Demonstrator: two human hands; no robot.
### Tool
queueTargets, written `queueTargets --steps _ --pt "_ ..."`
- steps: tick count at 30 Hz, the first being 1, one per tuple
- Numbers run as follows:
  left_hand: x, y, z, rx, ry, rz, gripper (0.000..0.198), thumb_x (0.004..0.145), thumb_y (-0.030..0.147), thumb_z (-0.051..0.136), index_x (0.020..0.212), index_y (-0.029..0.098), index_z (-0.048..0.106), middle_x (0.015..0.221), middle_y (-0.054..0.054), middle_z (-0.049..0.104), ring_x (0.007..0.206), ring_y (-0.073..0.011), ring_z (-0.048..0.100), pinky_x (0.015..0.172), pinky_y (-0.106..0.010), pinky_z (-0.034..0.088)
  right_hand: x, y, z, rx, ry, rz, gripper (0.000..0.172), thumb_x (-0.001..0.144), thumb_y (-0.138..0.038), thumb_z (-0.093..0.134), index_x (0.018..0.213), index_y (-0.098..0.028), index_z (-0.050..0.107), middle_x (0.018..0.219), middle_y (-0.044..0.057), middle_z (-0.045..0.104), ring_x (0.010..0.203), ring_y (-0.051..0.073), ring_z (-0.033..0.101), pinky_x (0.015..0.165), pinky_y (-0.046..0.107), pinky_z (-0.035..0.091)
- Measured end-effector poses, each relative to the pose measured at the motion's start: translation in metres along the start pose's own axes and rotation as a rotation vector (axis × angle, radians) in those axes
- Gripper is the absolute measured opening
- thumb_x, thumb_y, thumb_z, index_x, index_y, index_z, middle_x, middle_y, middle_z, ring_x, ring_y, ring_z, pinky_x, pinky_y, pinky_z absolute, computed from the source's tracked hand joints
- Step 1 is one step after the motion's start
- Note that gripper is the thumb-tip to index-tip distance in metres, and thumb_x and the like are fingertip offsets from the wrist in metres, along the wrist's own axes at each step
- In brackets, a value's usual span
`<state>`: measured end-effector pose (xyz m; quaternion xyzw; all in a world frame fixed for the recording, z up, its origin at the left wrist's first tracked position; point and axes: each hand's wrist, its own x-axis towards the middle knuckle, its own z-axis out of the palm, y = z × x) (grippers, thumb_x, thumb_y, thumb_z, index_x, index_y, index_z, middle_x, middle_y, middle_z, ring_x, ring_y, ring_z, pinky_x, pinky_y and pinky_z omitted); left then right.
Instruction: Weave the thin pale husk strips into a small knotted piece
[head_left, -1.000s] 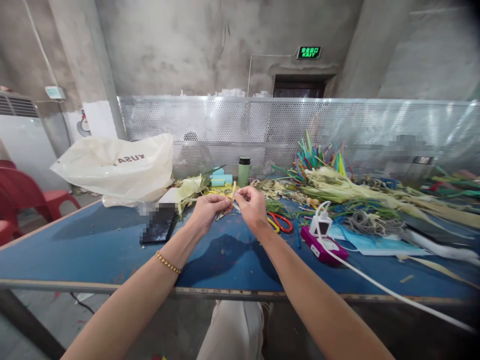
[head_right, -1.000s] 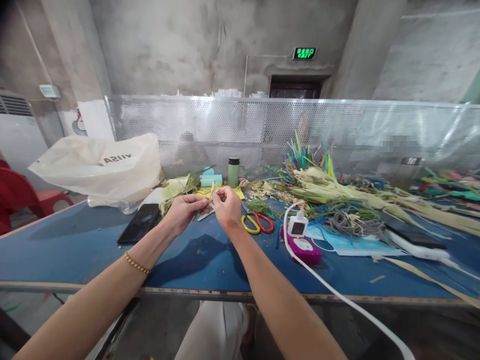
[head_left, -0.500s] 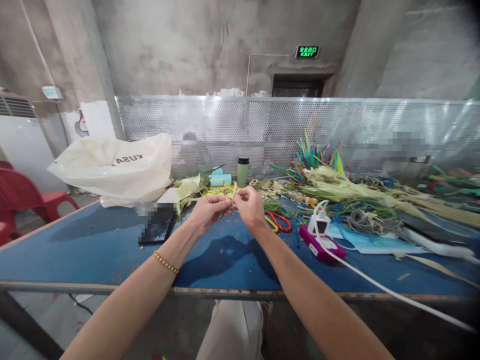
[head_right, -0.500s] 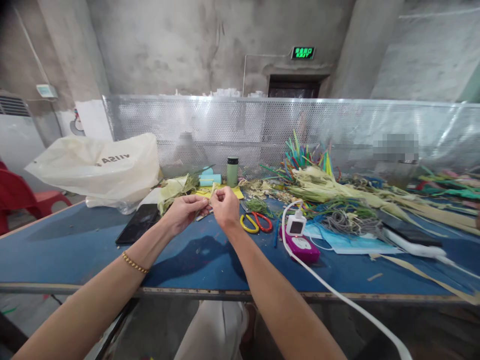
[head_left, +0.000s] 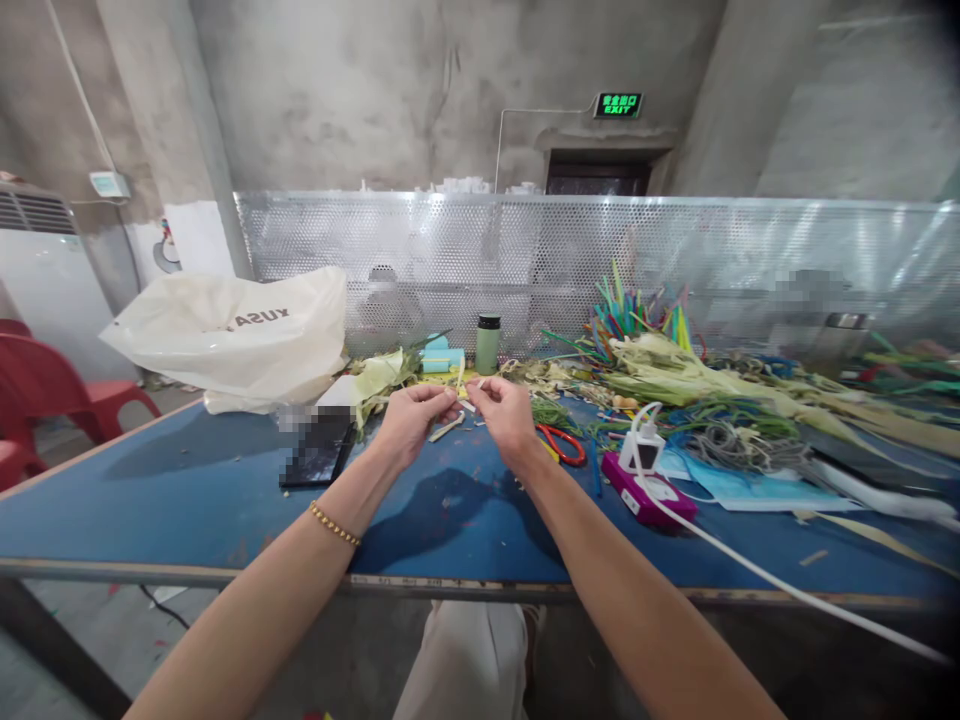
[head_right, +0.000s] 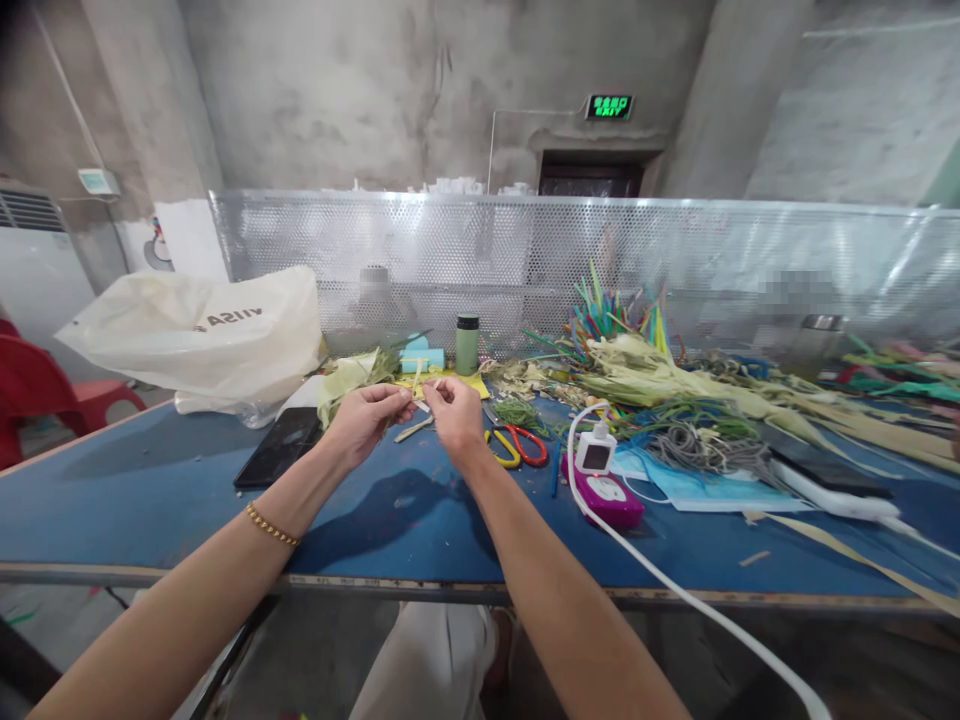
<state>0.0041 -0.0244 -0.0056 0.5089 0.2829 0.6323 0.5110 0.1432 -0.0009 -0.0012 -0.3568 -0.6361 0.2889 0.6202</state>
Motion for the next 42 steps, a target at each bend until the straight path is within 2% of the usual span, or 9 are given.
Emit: queueTargets --steps 4,14,22,30,35,42 --pt "0.002 -0.003 -0.002 0.049 0.002 0.011 0.023 0.061 0.028 0.080 0.072 0.010 0.070 0.066 -0.008 0.069 0.056 -0.0110 0.058 0.059 -0.024 0.044 0.001 0.001 -0.001 -0.095 0.013 -0.075 0.023 0.071 -0.038 0.060 0.075 -0.015 0.064 0.071 0.003 0.065 0.060 0.014 0.055 0.060 0.027 0.045" --pt "0.001 -0.001 -0.002 0.100 0.079 -0.006 0.022 0.059 0.028 0.078 0.066 0.010 0.068 0.063 -0.006 0.068 0.052 -0.0091 0.055 0.054 -0.022 0.042 -0.004 -0.008 0.000 -0.041 -0.038 0.007 0.025 0.066 -0.032 0.064 0.082 -0.013 0.064 0.068 0.002 0.061 0.058 0.012 0.053 0.058 0.024 0.043" --pt "0.004 -0.004 -0.004 0.068 0.093 -0.023 0.021 0.060 0.027 0.077 0.066 0.009 0.067 0.063 -0.007 0.068 0.052 -0.0088 0.056 0.054 -0.021 0.041 -0.004 -0.006 0.001 -0.039 -0.025 -0.001 0.025 0.067 -0.031 0.063 0.084 -0.014 0.061 0.070 0.002 0.061 0.058 0.012 0.054 0.057 0.024 0.044" --pt "0.004 -0.004 -0.003 0.160 0.102 0.060 0.021 0.062 0.029 0.075 0.067 0.010 0.068 0.061 -0.005 0.066 0.051 -0.0092 0.055 0.055 -0.023 0.041 -0.004 -0.009 0.001 -0.053 -0.071 0.039 0.027 0.063 -0.030 0.065 0.084 -0.014 0.060 0.067 0.001 0.062 0.059 0.012 0.056 0.058 0.024 0.045" --pt "0.004 -0.004 -0.004 0.171 0.133 0.059 0.020 0.062 0.029 0.073 0.064 0.010 0.066 0.059 -0.004 0.066 0.049 -0.0093 0.053 0.053 -0.023 0.039 -0.005 -0.012 0.000 -0.126 -0.067 0.009 0.023 0.065 -0.027 0.063 0.083 -0.013 0.061 0.076 0.004 0.066 0.065 0.014 0.060 0.063 0.026 0.047" --pt "0.001 -0.002 -0.001 0.183 0.054 0.013 0.020 0.059 0.028 0.075 0.066 0.010 0.068 0.055 -0.004 0.064 0.049 -0.0096 0.053 0.051 -0.022 0.038 0.000 -0.006 -0.002 -0.183 -0.030 -0.037 0.022 0.065 -0.023 0.059 0.086 -0.015 0.058 0.078 0.005 0.066 0.065 0.015 0.060 0.065 0.027 0.048"
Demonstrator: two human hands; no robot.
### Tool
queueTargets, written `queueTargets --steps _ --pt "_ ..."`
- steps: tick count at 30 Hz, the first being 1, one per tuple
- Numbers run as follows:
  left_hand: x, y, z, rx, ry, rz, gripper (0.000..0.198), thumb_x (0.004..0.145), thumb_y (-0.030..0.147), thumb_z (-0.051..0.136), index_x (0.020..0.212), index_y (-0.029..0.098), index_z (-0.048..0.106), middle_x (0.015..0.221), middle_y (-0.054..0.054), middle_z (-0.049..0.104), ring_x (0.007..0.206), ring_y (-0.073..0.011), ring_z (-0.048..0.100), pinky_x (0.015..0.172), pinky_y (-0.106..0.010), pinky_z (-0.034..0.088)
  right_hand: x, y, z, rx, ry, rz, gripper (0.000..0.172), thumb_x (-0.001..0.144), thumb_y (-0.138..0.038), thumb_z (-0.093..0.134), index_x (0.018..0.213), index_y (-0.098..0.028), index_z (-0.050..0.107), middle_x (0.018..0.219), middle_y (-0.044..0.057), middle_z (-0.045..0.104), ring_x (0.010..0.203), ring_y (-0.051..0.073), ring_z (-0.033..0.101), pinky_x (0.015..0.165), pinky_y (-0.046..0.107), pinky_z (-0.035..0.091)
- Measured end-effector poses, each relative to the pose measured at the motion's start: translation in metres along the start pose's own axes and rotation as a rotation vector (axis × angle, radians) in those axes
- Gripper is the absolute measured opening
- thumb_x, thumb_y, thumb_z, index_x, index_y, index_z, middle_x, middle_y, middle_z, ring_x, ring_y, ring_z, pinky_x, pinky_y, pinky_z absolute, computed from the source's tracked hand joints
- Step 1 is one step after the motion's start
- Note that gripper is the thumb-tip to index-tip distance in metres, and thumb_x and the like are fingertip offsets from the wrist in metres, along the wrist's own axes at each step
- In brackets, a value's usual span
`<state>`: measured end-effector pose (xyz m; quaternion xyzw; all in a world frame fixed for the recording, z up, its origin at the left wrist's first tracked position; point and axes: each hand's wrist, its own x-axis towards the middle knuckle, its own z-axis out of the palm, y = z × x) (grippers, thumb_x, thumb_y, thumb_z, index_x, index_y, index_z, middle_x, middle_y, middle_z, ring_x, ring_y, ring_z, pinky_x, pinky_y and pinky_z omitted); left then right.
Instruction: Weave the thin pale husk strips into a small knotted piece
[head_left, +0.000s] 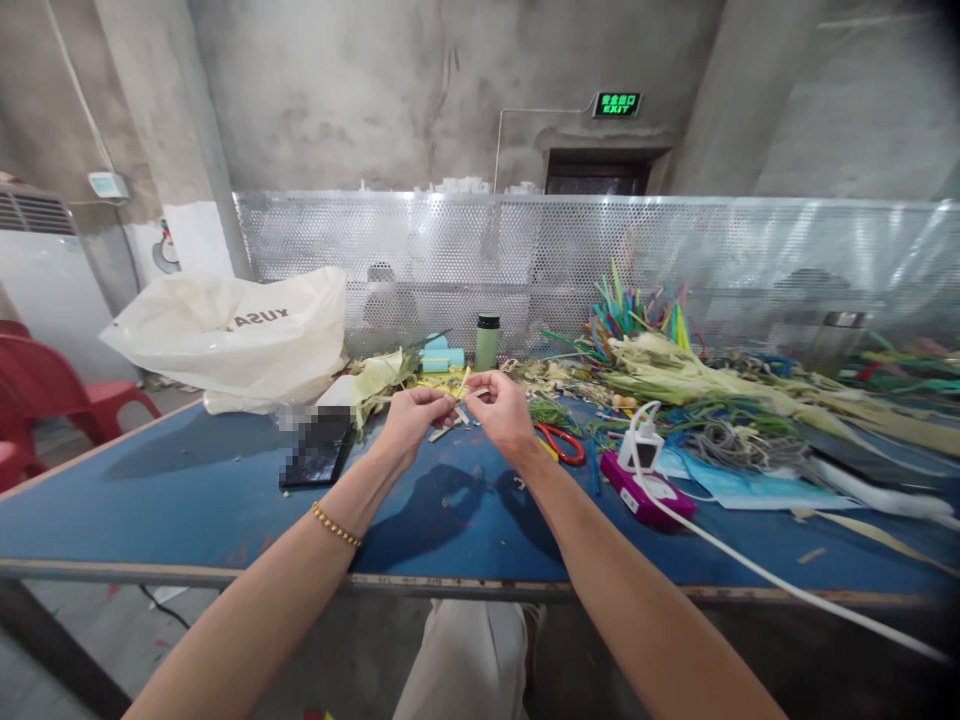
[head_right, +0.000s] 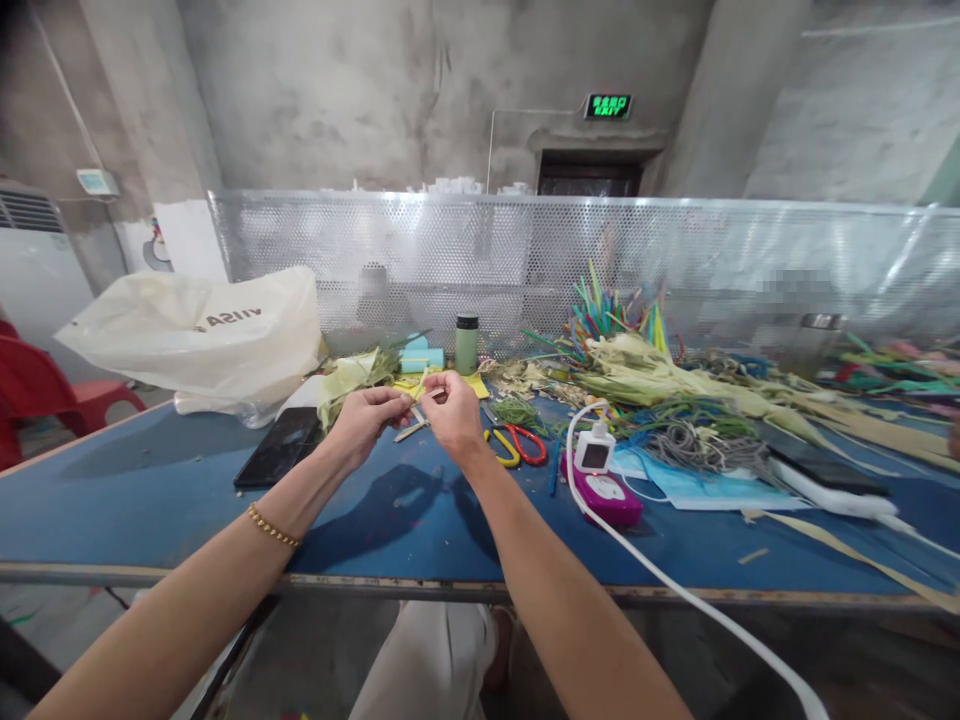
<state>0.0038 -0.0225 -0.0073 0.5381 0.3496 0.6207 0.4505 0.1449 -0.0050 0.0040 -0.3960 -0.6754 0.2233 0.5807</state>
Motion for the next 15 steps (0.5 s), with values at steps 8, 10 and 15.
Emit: queueTargets --steps 8,10,15 --pt "-0.0015 0.0012 -0.0001 -0.021 -0.031 -0.030 0.018 0.059 0.027 0.075 0.064 0.011 0.068 0.055 -0.004 0.064 0.049 -0.0104 0.054 0.052 -0.024 0.040 -0.0003 0.0039 0.0030 0.009 -0.030 -0.017 0.022 0.066 -0.025 0.060 0.085 -0.016 0.057 0.071 0.003 0.064 0.062 0.014 0.059 0.062 0.027 0.048" --pt "-0.0014 0.0006 0.0000 -0.028 -0.053 -0.031 0.019 0.060 0.028 0.076 0.064 0.010 0.068 0.058 -0.005 0.065 0.051 -0.0103 0.054 0.052 -0.024 0.040 0.0000 0.0061 0.0035 0.017 0.003 -0.009 0.022 0.066 -0.027 0.060 0.085 -0.016 0.057 0.070 0.002 0.064 0.061 0.015 0.059 0.061 0.027 0.049" --pt "-0.0012 0.0003 -0.0008 -0.065 -0.120 -0.052 0.024 0.062 0.031 0.078 0.068 0.009 0.070 0.062 -0.007 0.066 0.054 -0.0097 0.055 0.056 -0.024 0.042 0.0012 0.0089 0.0026 -0.033 0.036 -0.008 0.021 0.067 -0.027 0.061 0.084 -0.016 0.058 0.074 0.005 0.066 0.064 0.016 0.060 0.063 0.028 0.049"
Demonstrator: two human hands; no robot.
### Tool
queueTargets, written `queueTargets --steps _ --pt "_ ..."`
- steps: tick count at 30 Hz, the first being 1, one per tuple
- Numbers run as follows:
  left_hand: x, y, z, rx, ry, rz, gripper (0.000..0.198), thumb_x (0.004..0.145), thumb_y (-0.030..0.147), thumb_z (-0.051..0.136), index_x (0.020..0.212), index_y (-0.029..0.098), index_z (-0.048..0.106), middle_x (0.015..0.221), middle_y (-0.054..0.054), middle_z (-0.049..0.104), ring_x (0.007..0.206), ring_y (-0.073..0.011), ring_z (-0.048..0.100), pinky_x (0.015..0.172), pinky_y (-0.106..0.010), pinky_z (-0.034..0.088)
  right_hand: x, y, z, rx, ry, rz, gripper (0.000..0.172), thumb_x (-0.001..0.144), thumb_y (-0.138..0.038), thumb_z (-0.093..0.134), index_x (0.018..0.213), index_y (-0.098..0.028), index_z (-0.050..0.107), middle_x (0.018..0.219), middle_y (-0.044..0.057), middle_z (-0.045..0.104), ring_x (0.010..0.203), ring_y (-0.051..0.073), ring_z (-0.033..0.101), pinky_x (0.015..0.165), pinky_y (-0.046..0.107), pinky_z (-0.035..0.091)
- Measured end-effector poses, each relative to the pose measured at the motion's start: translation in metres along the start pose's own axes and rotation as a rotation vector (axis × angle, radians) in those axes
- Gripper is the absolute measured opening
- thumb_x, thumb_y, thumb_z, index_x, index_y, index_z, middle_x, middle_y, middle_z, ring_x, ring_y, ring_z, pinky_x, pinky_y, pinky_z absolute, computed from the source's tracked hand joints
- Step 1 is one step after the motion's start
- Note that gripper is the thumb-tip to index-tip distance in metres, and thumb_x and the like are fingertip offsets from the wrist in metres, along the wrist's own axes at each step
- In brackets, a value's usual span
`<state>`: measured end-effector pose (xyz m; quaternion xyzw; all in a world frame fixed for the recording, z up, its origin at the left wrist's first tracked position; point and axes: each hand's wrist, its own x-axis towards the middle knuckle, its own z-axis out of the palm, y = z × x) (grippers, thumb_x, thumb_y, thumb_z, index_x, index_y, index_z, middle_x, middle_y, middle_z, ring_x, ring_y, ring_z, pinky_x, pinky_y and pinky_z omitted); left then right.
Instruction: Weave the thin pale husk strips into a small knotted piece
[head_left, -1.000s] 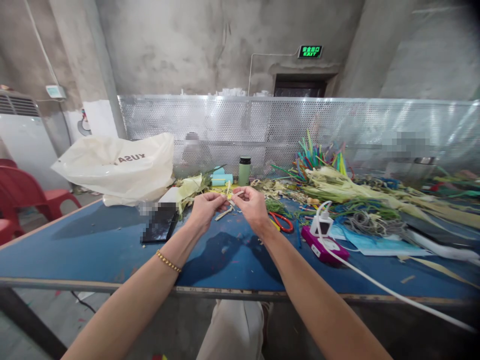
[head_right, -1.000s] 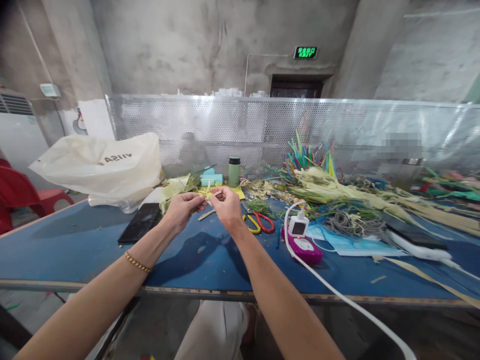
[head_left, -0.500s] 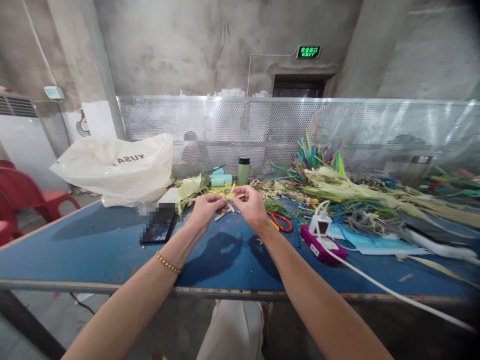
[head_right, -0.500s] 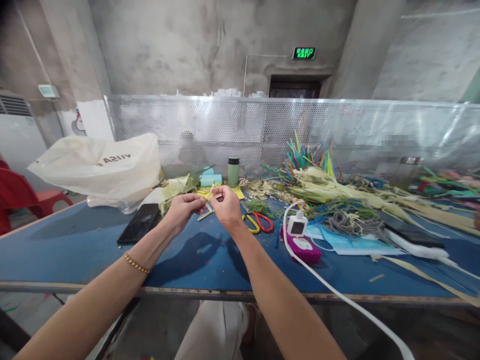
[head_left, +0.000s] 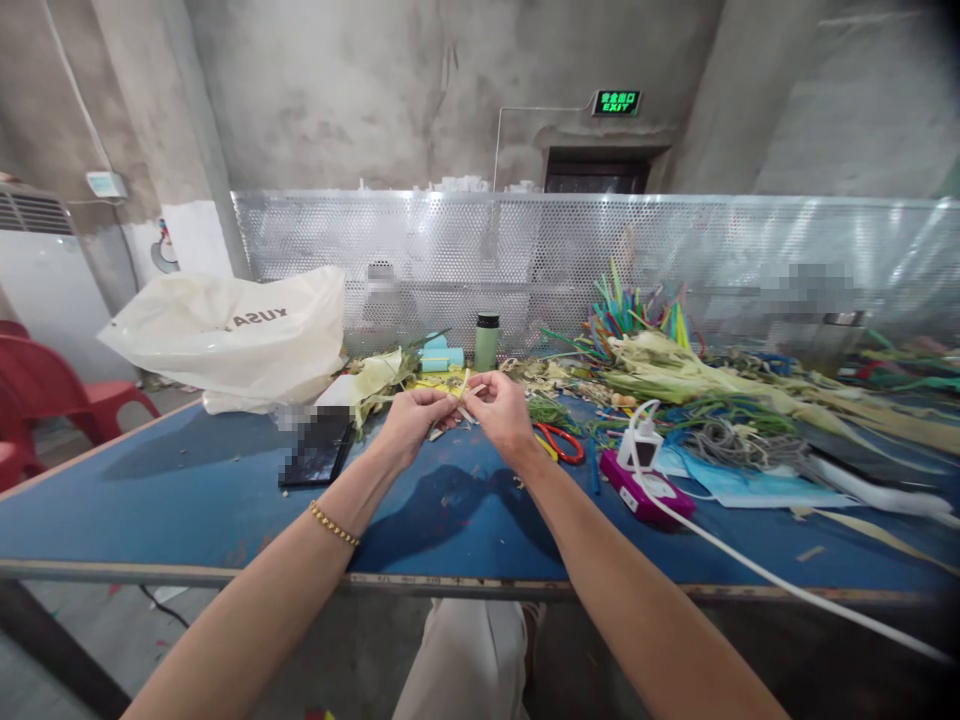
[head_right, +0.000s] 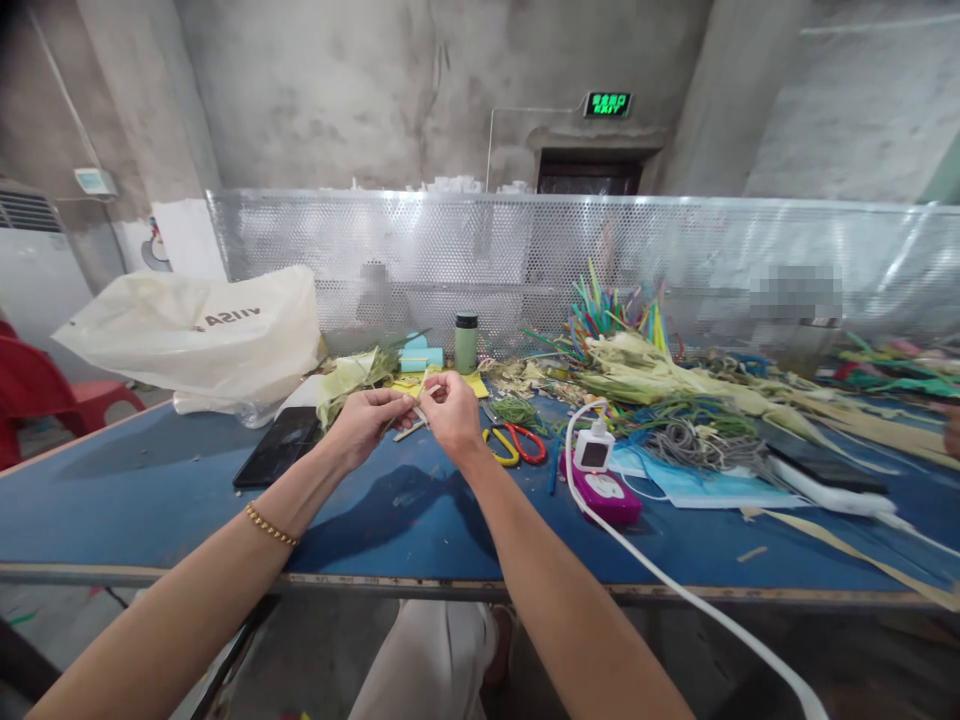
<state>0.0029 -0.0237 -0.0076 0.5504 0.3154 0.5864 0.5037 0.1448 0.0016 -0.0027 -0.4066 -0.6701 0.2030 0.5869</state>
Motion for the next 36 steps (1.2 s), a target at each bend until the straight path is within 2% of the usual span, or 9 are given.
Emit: queueTargets --steps 4,14,19,22,30,36 --pt "0.000 0.000 0.000 -0.033 -0.037 -0.032 0.026 0.060 0.030 0.080 0.071 0.009 0.071 0.065 -0.007 0.066 0.057 -0.0097 0.055 0.057 -0.023 0.041 0.000 -0.002 0.000 -0.019 0.025 0.021 0.019 0.067 -0.024 0.059 0.084 -0.016 0.058 0.075 0.005 0.066 0.066 0.016 0.061 0.064 0.028 0.049" --pt "0.000 0.001 0.001 -0.021 0.001 -0.031 0.021 0.059 0.026 0.079 0.066 0.009 0.069 0.058 -0.005 0.064 0.054 -0.0094 0.054 0.056 -0.023 0.041 -0.001 -0.004 0.000 0.065 0.002 0.048 0.023 0.065 -0.029 0.063 0.082 -0.015 0.061 0.071 0.004 0.066 0.064 0.015 0.060 0.062 0.026 0.048" --pt "-0.001 0.002 0.001 -0.008 0.066 0.012 0.018 0.059 0.025 0.077 0.066 0.010 0.069 0.057 -0.004 0.064 0.053 -0.0094 0.054 0.055 -0.022 0.040 -0.003 -0.007 0.000 0.123 -0.045 0.112 0.022 0.064 -0.035 0.065 0.068 -0.014 0.062 0.063 0.002 0.063 0.058 0.013 0.055 0.058 0.024 0.043" --pt "-0.002 0.005 0.003 0.067 0.106 0.026 0.017 0.061 0.026 0.075 0.068 0.012 0.069 0.057 -0.003 0.064 0.051 -0.0093 0.052 0.054 -0.023 0.040 -0.006 -0.014 -0.001 0.179 -0.095 0.167 0.020 0.060 -0.033 0.065 0.058 -0.014 0.060 0.058 -0.001 0.059 0.055 0.011 0.050 0.056 0.024 0.041" --pt "0.002 -0.003 0.002 0.352 0.157 0.290 0.012 0.067 0.026 0.071 0.073 0.015 0.069 0.060 -0.002 0.063 0.056 -0.0134 0.054 0.058 -0.025 0.040 -0.008 -0.017 -0.002 0.323 -0.090 0.380 0.016 0.052 -0.028 0.066 0.056 -0.015 0.058 0.045 -0.006 0.046 0.043 0.006 0.035 0.042 0.021 0.026" --pt "-0.004 0.002 0.007 0.565 0.198 0.492 0.009 0.072 0.026 0.067 0.075 0.018 0.071 0.069 -0.002 0.066 0.061 -0.0133 0.051 0.062 -0.024 0.038 -0.007 -0.014 -0.002 0.502 -0.138 0.406 0.016 0.050 -0.024 0.063 0.050 -0.018 0.048 0.041 -0.008 0.037 0.040 0.005 0.031 0.038 0.021 0.025"
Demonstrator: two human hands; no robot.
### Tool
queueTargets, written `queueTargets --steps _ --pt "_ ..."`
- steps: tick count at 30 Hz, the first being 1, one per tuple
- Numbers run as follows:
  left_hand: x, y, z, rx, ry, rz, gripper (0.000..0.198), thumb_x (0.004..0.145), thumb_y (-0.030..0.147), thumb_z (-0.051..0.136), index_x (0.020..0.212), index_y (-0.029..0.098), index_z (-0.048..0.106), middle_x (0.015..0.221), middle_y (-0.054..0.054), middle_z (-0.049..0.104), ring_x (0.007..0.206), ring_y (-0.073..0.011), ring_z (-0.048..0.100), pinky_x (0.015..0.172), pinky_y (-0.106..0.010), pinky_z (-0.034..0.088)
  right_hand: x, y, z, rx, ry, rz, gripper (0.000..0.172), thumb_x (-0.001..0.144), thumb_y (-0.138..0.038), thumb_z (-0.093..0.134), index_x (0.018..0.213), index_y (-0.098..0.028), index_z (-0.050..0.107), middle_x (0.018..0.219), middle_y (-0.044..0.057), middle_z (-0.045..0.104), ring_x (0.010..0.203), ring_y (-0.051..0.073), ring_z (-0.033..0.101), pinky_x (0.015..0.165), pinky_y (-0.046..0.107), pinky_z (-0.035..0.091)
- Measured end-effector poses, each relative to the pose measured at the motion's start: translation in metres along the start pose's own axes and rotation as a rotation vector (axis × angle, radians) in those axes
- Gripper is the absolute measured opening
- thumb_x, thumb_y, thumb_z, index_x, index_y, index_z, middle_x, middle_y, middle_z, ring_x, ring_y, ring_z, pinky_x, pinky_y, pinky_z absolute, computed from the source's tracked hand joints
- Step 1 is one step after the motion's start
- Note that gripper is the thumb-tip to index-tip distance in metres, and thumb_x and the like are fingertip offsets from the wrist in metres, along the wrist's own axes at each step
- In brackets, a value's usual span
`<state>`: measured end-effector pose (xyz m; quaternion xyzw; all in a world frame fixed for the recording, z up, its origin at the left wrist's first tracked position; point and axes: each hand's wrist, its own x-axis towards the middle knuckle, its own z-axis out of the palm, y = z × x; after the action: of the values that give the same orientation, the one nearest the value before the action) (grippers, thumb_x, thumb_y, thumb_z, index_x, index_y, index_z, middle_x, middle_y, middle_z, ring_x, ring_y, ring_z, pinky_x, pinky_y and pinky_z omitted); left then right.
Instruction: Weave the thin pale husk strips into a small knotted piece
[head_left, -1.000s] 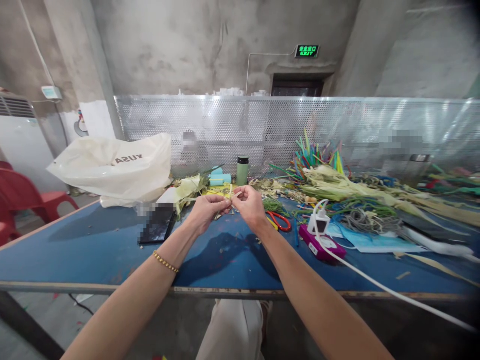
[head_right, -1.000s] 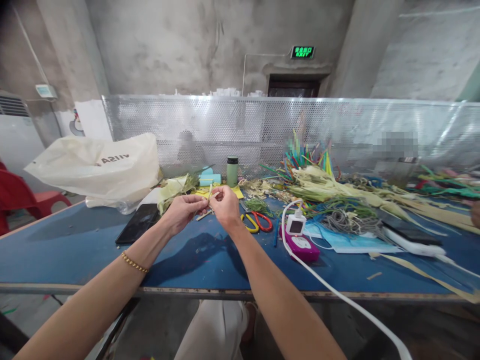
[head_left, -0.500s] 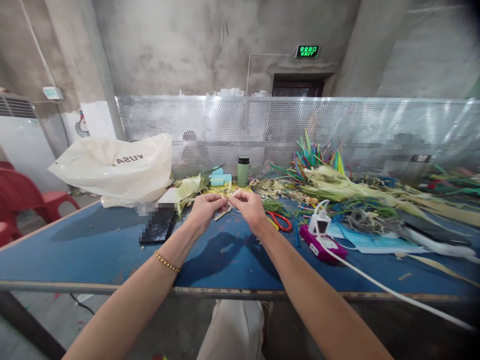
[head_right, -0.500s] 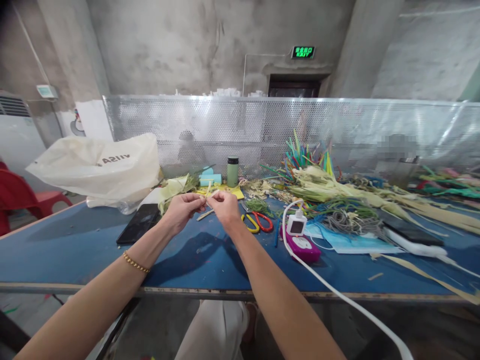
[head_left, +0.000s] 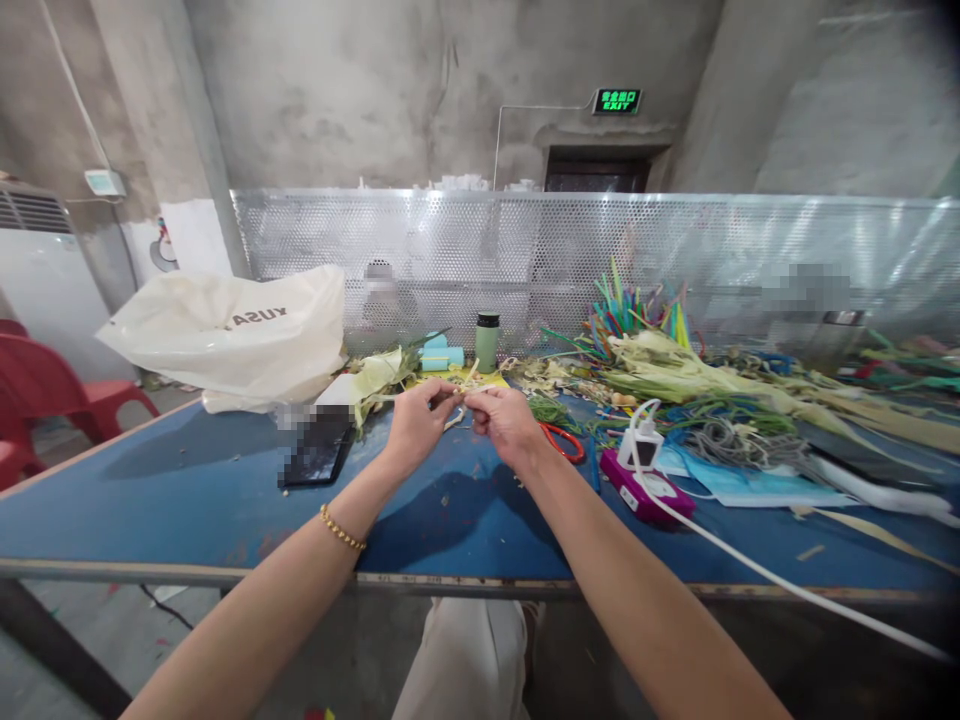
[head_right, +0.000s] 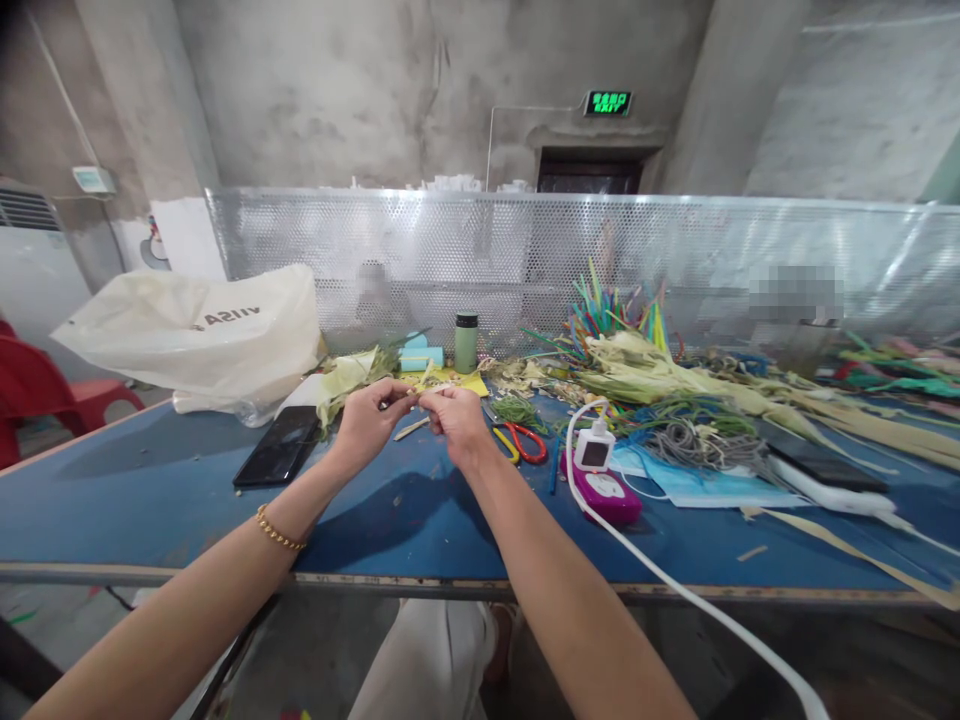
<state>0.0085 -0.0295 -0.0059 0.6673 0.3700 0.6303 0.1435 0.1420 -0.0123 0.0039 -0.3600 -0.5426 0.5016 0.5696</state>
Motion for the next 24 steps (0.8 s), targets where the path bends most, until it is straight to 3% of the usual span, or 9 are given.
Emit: queueTargets --steps 3,7,12,16,24 --pt "-0.001 -0.001 0.001 0.015 -0.015 0.003 0.012 0.075 0.027 0.064 0.078 0.017 0.071 0.069 -0.002 0.066 0.062 -0.0136 0.052 0.062 -0.024 0.038 -0.001 0.000 0.002 -0.029 0.034 -0.061 0.011 0.052 -0.021 0.060 0.049 -0.018 0.051 0.040 -0.007 0.039 0.038 0.005 0.032 0.039 0.021 0.027" --pt "0.001 -0.010 0.003 -0.135 -0.036 -0.133 0.015 0.072 0.029 0.066 0.076 0.015 0.070 0.066 -0.003 0.066 0.058 -0.0133 0.054 0.058 -0.024 0.040 0.001 0.002 0.004 -0.180 0.082 -0.145 0.007 0.055 -0.021 0.059 0.059 -0.015 0.061 0.043 -0.005 0.049 0.040 0.008 0.040 0.042 0.023 0.033" --pt "0.002 -0.014 0.005 -0.261 -0.024 -0.230 0.014 0.068 0.028 0.068 0.072 0.014 0.069 0.064 -0.002 0.065 0.059 -0.0132 0.057 0.060 -0.025 0.045 0.002 0.004 0.003 -0.483 0.114 -0.289 0.013 0.060 -0.023 0.058 0.067 -0.014 0.065 0.061 0.002 0.065 0.057 0.014 0.056 0.056 0.024 0.044" --pt "0.001 -0.011 0.006 -0.315 0.014 -0.254 0.012 0.068 0.026 0.066 0.070 0.014 0.069 0.062 -0.001 0.064 0.058 -0.0115 0.056 0.059 -0.023 0.045 0.000 0.004 0.005 -0.649 0.154 -0.372 0.010 0.065 -0.022 0.057 0.069 -0.016 0.064 0.067 0.004 0.067 0.063 0.016 0.060 0.061 0.026 0.045" --pt "0.003 -0.007 0.004 -0.302 0.027 -0.280 0.012 0.069 0.025 0.065 0.069 0.014 0.069 0.058 -0.001 0.063 0.053 -0.0105 0.054 0.055 -0.022 0.042 0.001 0.005 0.003 -0.607 0.096 -0.389 0.011 0.068 -0.024 0.057 0.073 -0.017 0.064 0.070 0.004 0.069 0.065 0.017 0.063 0.062 0.026 0.046"
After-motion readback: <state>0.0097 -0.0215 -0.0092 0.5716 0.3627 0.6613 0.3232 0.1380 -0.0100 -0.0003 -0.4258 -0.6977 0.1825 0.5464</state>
